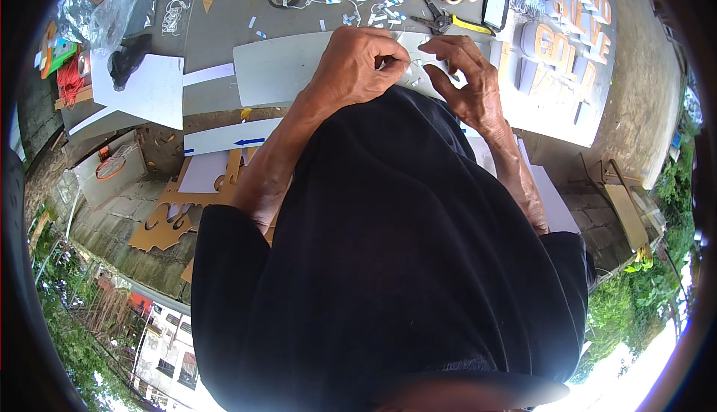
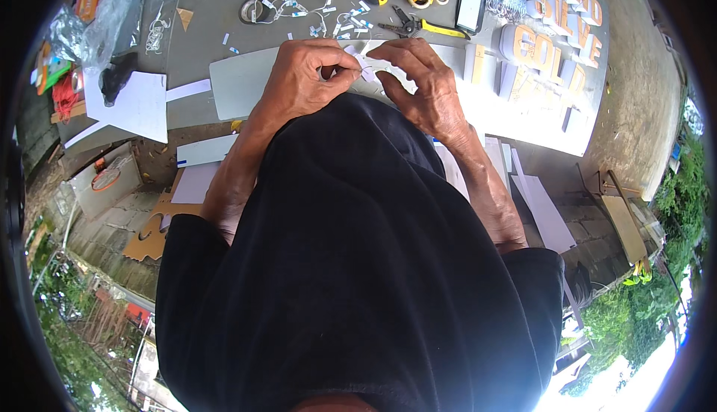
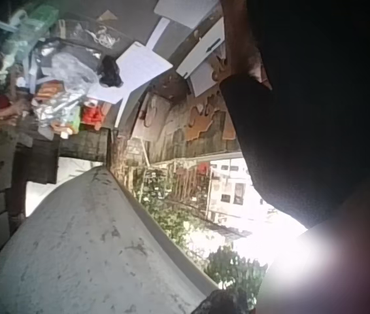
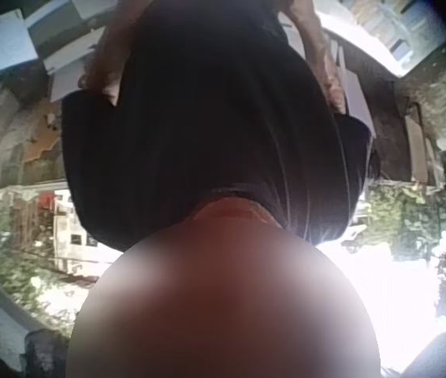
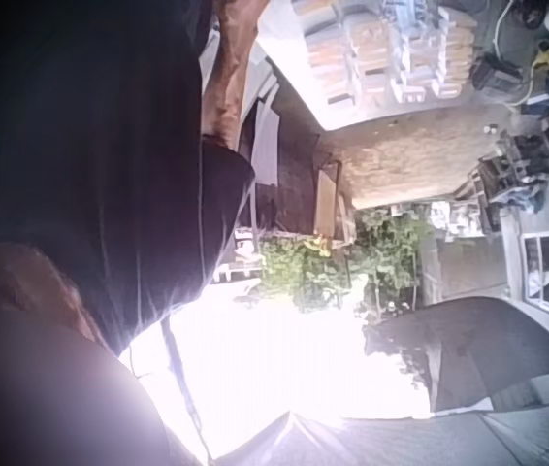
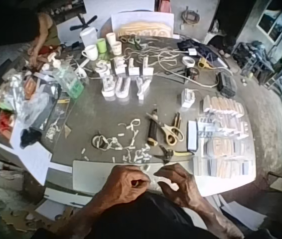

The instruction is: Assembling and wiring LED letters for a sign using electrical tape and scissors.

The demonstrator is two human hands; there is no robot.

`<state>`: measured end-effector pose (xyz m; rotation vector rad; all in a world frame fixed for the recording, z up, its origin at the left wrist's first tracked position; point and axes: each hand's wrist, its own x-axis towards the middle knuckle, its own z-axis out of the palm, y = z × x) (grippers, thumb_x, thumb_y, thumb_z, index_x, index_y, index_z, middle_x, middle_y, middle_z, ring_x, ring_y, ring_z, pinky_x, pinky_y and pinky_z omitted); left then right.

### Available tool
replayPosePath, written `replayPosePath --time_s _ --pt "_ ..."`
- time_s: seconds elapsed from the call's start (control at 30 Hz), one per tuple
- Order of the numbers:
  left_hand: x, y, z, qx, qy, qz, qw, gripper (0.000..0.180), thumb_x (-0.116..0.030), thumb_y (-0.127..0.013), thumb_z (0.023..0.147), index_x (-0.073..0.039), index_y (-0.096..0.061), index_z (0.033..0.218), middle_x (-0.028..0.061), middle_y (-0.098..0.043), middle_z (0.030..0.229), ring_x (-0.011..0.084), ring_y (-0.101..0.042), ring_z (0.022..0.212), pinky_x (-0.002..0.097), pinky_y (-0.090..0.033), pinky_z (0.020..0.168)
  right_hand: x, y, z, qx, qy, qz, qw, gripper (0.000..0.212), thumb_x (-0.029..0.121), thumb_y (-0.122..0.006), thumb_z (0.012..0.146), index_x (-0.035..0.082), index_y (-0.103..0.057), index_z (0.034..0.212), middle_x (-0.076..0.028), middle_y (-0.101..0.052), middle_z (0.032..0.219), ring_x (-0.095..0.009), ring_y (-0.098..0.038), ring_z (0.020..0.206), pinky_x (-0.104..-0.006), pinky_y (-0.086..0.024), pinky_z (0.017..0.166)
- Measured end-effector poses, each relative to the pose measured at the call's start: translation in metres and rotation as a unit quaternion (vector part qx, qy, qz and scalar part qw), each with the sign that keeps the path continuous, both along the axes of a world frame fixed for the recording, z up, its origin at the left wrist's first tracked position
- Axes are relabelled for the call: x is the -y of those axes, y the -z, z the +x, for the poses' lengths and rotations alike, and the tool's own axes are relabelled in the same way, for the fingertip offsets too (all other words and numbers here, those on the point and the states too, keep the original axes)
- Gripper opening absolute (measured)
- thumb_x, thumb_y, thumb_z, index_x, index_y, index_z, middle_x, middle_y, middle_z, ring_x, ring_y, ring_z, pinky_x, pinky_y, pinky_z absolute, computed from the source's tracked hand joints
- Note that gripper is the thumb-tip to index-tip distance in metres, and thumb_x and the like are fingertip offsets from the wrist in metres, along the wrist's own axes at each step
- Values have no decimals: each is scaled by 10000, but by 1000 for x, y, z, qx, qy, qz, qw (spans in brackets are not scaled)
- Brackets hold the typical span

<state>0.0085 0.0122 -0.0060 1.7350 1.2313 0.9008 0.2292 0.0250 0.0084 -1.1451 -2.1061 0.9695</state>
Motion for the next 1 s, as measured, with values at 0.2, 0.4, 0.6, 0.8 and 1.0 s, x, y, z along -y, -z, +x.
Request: replayPosePath --time_s 0.2,0.4,0.6,0.8,1.0 --pt "0 -9 0 8 18 -51 998 89 -38 -780 787 3 -767 865 71 -727 803 122 -618 650 279 -467 591 -8 10 0 32 -87 250 964 331 20 -808 706 64 -715 1021 -45 -679 999 -227 -651 872 -357 -554 736" --pt "1 -9 -1 39 23 -116 992 91 -38 -773 791 13 -763 865 83 -726 803 129 -655 694 273 -482 614 -7 9 1 45 -112 289 950 359 24 -819 667 64 -712 1008 -35 -667 969 -217 -648 864 -366 -534 729" --pt "1 -9 3 -3 21 -66 998 83 -46 -763 784 7 -751 846 67 -708 777 159 -656 674 282 -493 610 -5 9 -2 31 -97 249 963 301 -2 -797 675 49 -703 956 -48 -656 910 -229 -638 809 -353 -531 684" --pt "4 1 16 -121 6 186 975 94 -15 -748 733 -55 -726 816 50 -676 759 263 -654 671 347 -529 612 1 10 -6 -94 95 -270 954 62 41 -703 809 20 -688 865 -45 -637 760 -135 -572 679 -274 -455 563" --pt "-1 6 8 -81 21 130 988 89 -30 -762 754 -61 -740 834 53 -686 764 242 -654 662 334 -517 595 -2 11 5 -210 83 -530 818 171 131 -718 871 2 -688 980 -40 -684 836 -76 -570 695 -236 -439 577"
